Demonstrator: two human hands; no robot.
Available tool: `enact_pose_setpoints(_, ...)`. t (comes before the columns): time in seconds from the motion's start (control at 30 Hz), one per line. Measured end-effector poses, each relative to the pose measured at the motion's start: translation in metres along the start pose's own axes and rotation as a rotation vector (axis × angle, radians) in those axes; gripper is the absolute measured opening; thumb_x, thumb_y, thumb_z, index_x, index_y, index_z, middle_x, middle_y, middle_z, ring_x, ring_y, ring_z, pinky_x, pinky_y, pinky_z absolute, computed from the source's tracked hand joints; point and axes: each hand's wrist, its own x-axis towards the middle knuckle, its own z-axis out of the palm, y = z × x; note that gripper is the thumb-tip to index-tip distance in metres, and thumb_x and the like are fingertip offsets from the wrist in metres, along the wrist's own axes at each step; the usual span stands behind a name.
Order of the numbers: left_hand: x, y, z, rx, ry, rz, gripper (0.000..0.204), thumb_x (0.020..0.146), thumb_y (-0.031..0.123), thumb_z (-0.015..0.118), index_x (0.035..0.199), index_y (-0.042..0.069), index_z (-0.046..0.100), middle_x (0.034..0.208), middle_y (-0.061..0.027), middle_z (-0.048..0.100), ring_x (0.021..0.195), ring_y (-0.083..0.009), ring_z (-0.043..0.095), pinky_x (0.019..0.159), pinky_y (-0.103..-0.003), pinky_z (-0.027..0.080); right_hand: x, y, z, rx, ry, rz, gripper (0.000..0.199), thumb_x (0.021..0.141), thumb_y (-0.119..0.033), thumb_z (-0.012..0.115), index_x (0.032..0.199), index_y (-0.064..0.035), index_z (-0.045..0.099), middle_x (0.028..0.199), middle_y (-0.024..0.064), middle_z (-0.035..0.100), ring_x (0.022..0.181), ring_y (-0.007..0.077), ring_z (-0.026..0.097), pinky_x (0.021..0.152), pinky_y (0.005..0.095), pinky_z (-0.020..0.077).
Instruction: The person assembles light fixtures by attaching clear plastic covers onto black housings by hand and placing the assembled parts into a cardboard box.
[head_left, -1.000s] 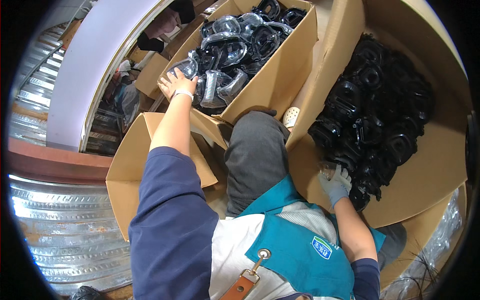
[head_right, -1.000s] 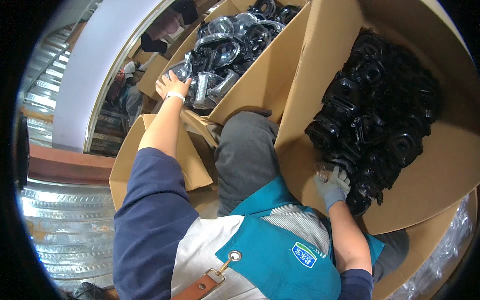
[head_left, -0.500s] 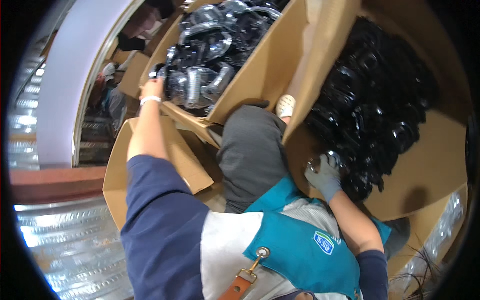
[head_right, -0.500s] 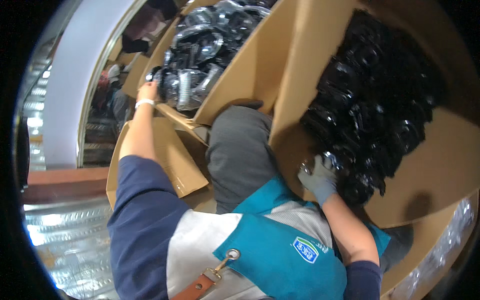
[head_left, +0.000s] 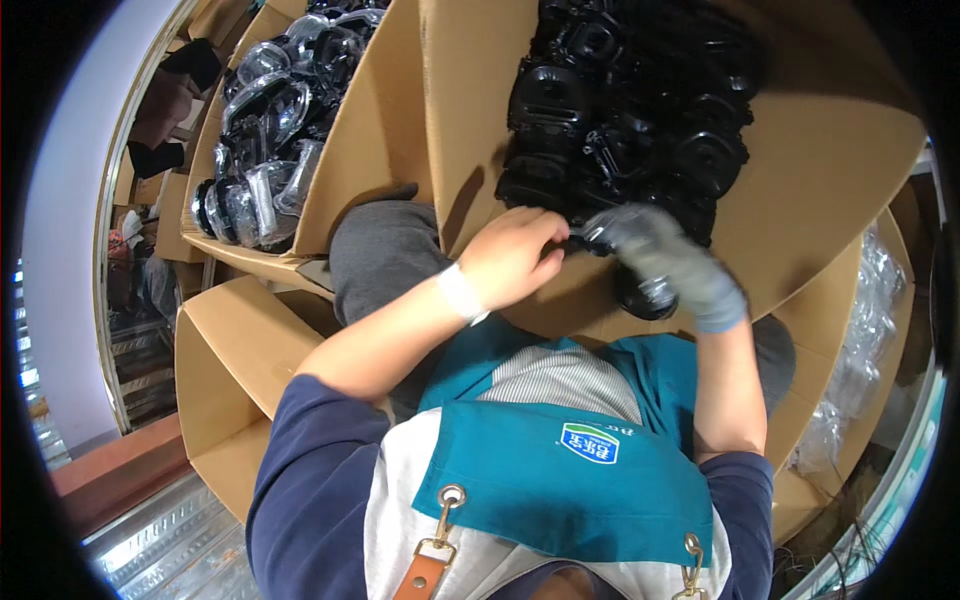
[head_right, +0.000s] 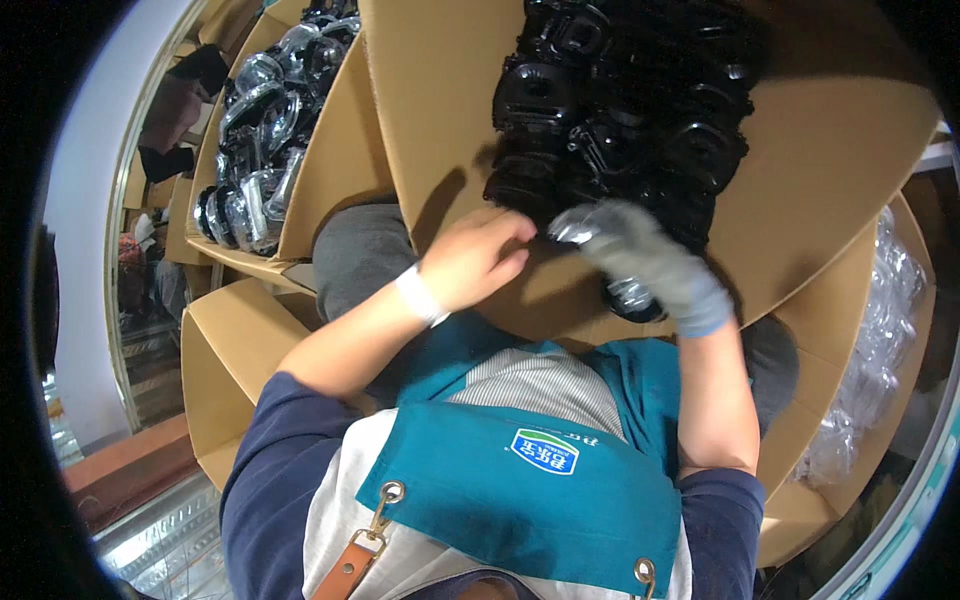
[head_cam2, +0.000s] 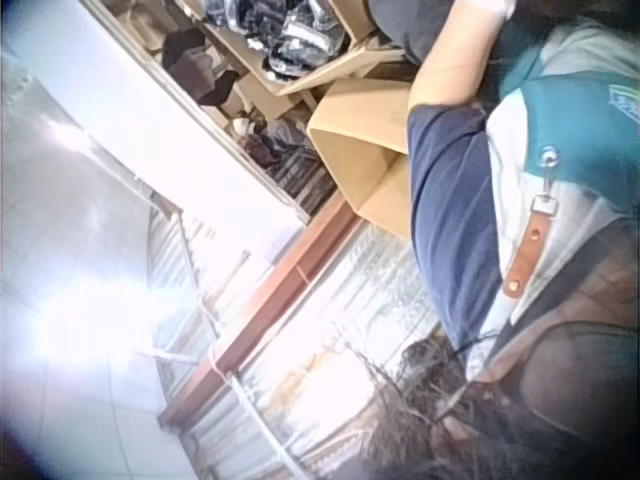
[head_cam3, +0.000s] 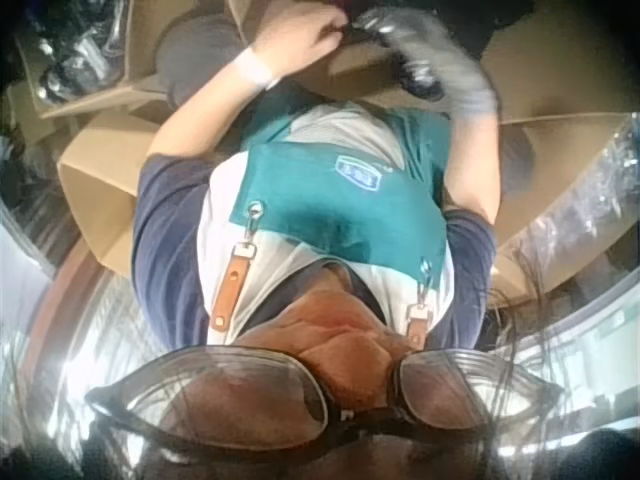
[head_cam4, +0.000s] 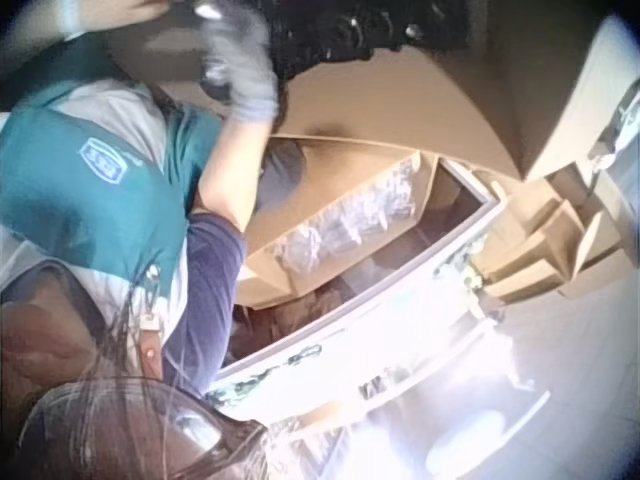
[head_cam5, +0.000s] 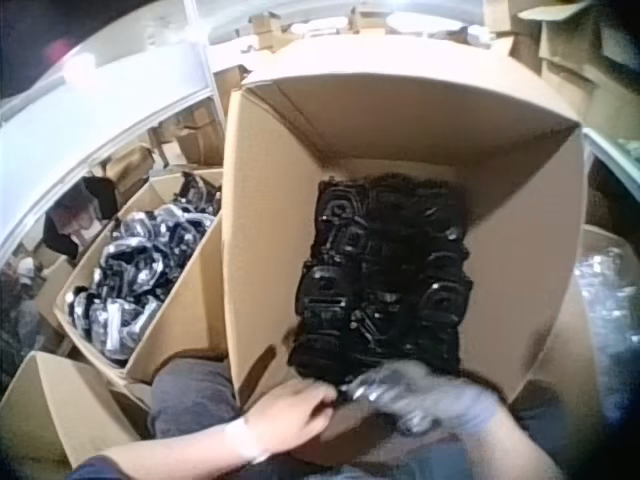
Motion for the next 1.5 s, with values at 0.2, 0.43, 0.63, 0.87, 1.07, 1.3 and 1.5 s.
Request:
enact_pose_setpoints(0.2,0.038,-0.047,0.127,0.308,-0.325,-0.287,0.033,0.08,0.015,0.063,0.11,0.005,0.053,0.108,-0.0199,0.058,0.103,-0.0396,0.055,0.088,-0.046,0.046,-0.05,-0.038,-0.049,0.871,0.542,-0.5,0.074,0.091,-0.053,0.051,0.143,-0.0051,0.03,0.143,0.0198,0.036,0.128,0.0405,0.042,0.102,0.0655,0.0353)
enact_pose_setpoints(0.43,0.041,-0.048,0.112,0.202,0.043,-0.284,0.026,0.076,0.009,0.06,0.101,0.005,0.056,0.091,-0.0184,0.063,0.086,-0.0368,0.062,0.076,-0.045,0.05,-0.056,-0.047,-0.041,0.94,0.369,-0.567,0.069,0.091,-0.052,0.054,0.142,-0.0098,0.035,0.137,0.0162,0.043,0.126,0.0358,0.044,0.101,0.0575,0.0394)
enact_pose_setpoints(0.63,0.047,-0.006,0.012,-0.718,0.325,-0.563,0.018,0.082,0.012,0.059,0.094,-0.001,0.061,0.079,-0.0098,0.065,0.071,-0.0271,0.064,0.07,-0.037,0.051,-0.033,-0.034,-0.022,0.895,0.408,-0.479,0.066,0.09,-0.059,0.051,0.145,-0.0261,0.034,0.13,0.0084,0.049,0.117,0.0255,0.051,0.091,0.0429,0.0458)
enact_pose_setpoints(0.87,0.066,0.036,0.019,-0.917,0.512,-0.495,0.058,0.089,0.017,0.057,0.138,-0.005,0.034,0.135,-0.0202,0.042,0.126,-0.024,0.041,0.106,-0.034,0.034,-0.005,-0.005,0.033,1.36,-0.014,-0.269,0.053,0.099,-0.049,0.035,0.141,-0.0173,0.042,0.138,0.0084,0.05,0.123,0.0278,0.05,0.106,0.0473,0.0394)
enact_pose_setpoints(1.07,0.065,0.077,0.027,-0.244,0.065,-0.035,0.092,0.071,0.035,0.077,0.144,0.005,0.03,0.15,-0.0296,0.01,0.139,-0.0443,0.022,0.113,-0.043,0.027,-0.014,0.002,0.042,0.917,0.193,-0.525,0.045,0.102,-0.023,0.038,0.144,-0.0092,0.034,0.141,0.0075,0.043,0.126,0.0218,0.046,0.107,0.034,0.0377)
enact_pose_setpoints(1.3,0.064,0.077,0.04,-0.6,0.164,-0.195,0.085,0.075,0.031,0.073,0.143,0.004,0.031,0.15,-0.0266,0.01,0.135,-0.0397,0.032,0.109,-0.042,0.034,-0.032,-0.017,0.056,0.623,0.485,-0.486,0.06,0.097,-0.022,0.051,0.148,-0.0063,0.023,0.142,0.009,0.039,0.13,0.0196,0.041,0.108,0.0315,0.0335)
enact_pose_setpoints(1.5,0.061,0.083,0.027,-1.306,0.19,-0.311,0.071,0.088,0.018,0.057,0.145,-0.004,0.021,0.146,-0.0173,0.027,0.125,-0.0254,0.043,0.107,-0.036,0.034,-0.032,-0.01,0.053,0.211,0.465,-0.629,0.083,0.088,-0.033,0.068,0.148,-0.0055,0.019,0.139,0.0154,0.037,0.125,0.0247,0.043,0.106,0.0349,0.0359)
